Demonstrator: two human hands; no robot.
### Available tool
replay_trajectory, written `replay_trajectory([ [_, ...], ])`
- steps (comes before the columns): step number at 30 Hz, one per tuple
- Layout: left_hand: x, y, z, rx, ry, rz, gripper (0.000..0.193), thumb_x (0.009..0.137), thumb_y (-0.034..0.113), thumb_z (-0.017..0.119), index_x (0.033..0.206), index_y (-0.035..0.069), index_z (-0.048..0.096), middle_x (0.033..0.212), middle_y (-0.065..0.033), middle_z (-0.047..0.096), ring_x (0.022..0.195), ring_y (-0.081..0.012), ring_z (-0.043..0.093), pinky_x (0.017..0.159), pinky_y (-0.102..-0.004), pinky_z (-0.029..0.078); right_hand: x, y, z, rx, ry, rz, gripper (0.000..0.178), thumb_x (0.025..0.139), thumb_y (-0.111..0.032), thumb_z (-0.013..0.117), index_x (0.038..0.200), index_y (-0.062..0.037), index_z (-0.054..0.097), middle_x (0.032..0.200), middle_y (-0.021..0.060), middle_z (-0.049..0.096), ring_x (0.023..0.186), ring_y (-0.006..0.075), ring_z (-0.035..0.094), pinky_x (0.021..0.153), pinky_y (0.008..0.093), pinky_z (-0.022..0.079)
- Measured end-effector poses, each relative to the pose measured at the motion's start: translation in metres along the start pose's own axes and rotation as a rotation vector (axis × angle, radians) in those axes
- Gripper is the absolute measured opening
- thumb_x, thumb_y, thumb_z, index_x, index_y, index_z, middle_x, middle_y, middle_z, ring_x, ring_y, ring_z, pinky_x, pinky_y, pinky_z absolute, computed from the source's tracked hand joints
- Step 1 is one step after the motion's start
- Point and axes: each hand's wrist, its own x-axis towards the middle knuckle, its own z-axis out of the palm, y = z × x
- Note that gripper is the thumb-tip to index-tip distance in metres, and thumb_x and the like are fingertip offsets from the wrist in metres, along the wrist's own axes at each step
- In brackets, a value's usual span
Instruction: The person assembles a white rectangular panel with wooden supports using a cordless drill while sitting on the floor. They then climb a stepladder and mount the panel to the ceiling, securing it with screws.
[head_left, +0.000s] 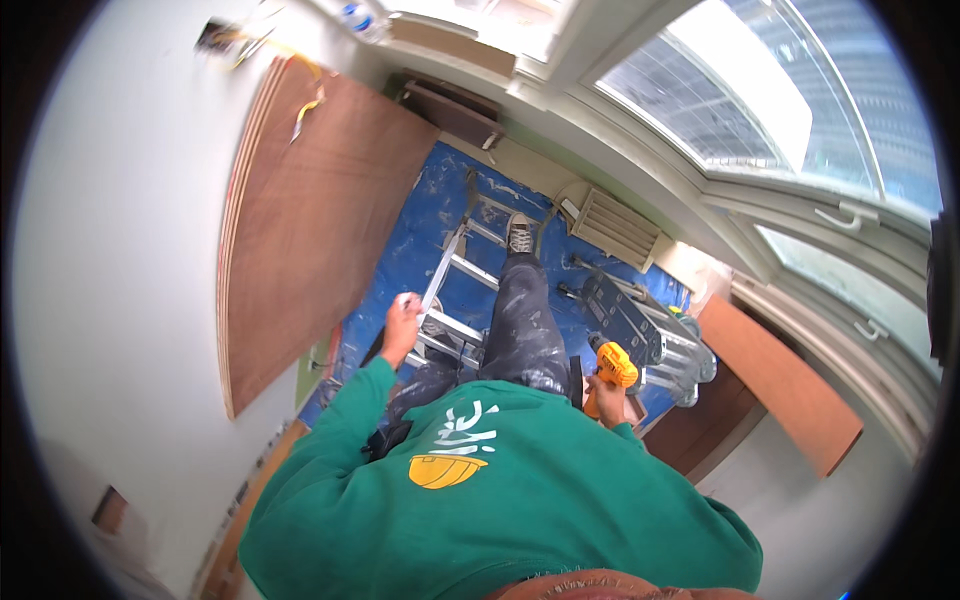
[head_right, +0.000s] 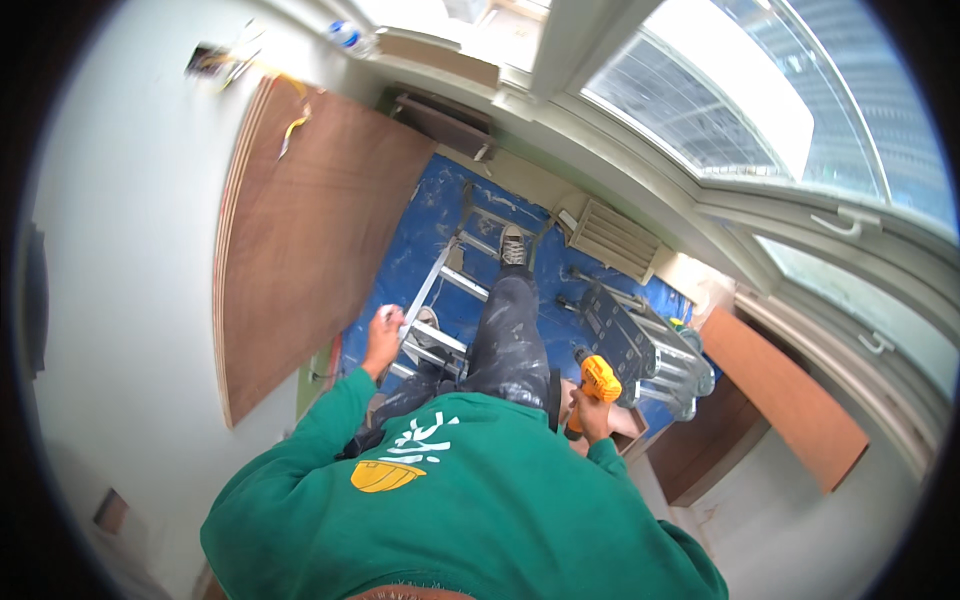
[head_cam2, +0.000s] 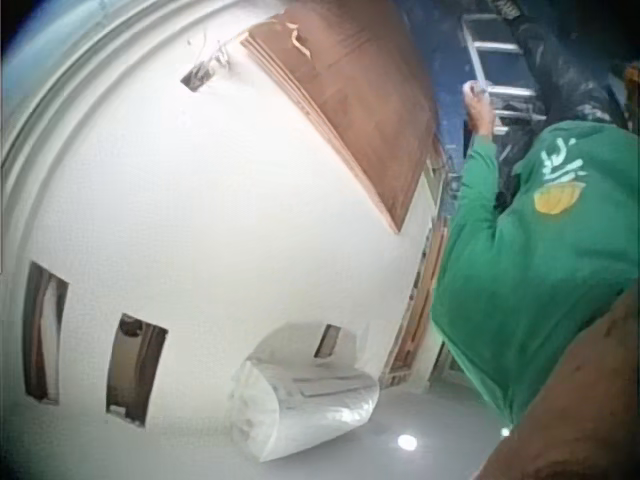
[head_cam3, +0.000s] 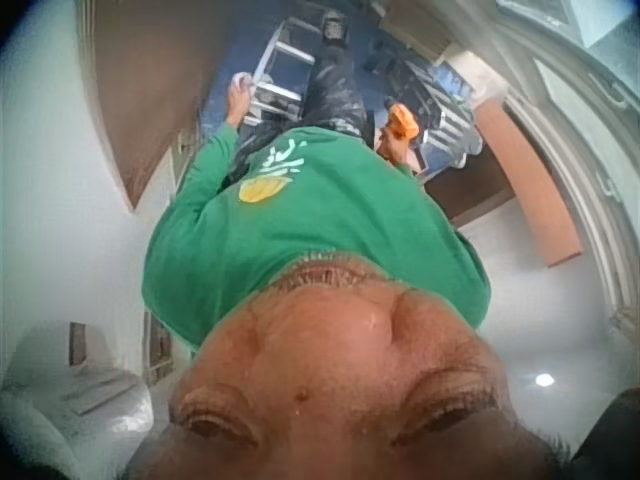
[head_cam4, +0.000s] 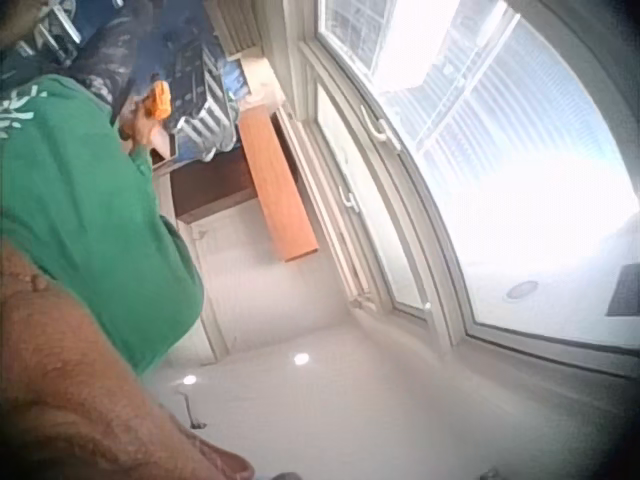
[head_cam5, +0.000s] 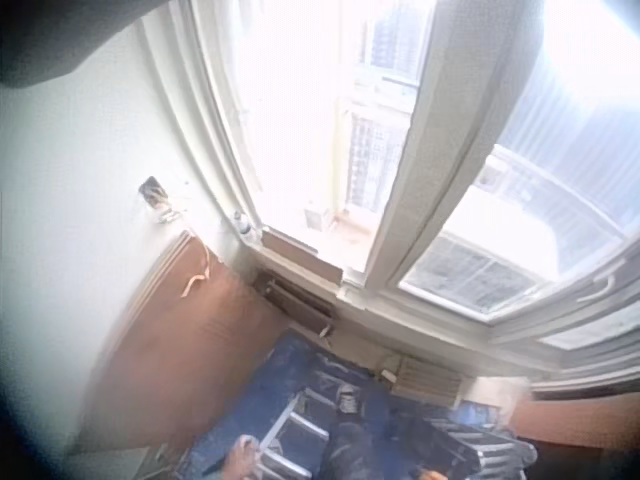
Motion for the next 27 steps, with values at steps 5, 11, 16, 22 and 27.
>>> replay_trajectory([
  [5,-0.039,0.033,0.005,0.451,-0.15,0.266,0.012,0.099,0.015,0.062,0.107,0.007,0.066,0.1,-0.0142,0.07,0.095,-0.0382,0.067,0.082,-0.0492,0.051,0.009,-0.048,-0.013,-0.186,-0.057,-0.092,0.027,0.082,0.003,0.071,0.107,-0.0008,0.063,0.086,0.0061,0.064,0.065,0.0182,0.065,0.059,0.0324,0.056],
  [11,-0.05,0.024,-0.014,0.439,-0.05,0.519,0.008,0.094,0.006,0.061,0.1,0.011,0.063,0.096,-0.0082,0.068,0.089,-0.0339,0.069,0.076,-0.0465,0.051,-0.039,-0.132,-0.012,-0.525,-0.075,-0.118,0.029,0.081,0.001,0.071,0.109,-0.0026,0.063,0.087,0.005,0.064,0.069,0.0181,0.065,0.06,0.033,0.054],
  [16,-0.066,0.018,-0.02,0.277,0.042,0.543,0.011,0.093,0.004,0.061,0.103,0.009,0.059,0.096,-0.0095,0.064,0.087,-0.035,0.069,0.076,-0.0474,0.055,-0.078,-0.174,-0.011,-0.671,-0.088,-0.163,0.031,0.082,0.0,0.07,0.112,-0.0034,0.063,0.089,0.005,0.064,0.074,0.0169,0.065,0.062,0.0329,0.054],
  [22,-0.064,0.018,-0.018,0.347,0.057,0.499,0.012,0.095,0.005,0.061,0.106,0.009,0.059,0.098,-0.0099,0.06,0.086,-0.035,0.071,0.069,-0.0468,0.058,-0.083,-0.191,0.029,-0.742,-0.145,-0.153,0.033,0.083,0.0,0.07,0.115,-0.0045,0.062,0.092,0.005,0.064,0.08,0.0154,0.065,0.064,0.0328,0.054],
  [27,-0.065,0.016,-0.017,0.357,0.051,0.526,0.013,0.094,0.005,0.063,0.107,0.008,0.062,0.101,-0.0078,0.062,0.084,-0.0337,0.072,0.066,-0.0452,0.059,-0.001,-0.223,0.101,-0.749,-0.422,-0.273,0.026,0.084,0.001,0.066,0.11,-0.0044,0.067,0.089,0.003,0.065,0.076,0.0152,0.065,0.062,0.0319,0.054],
])
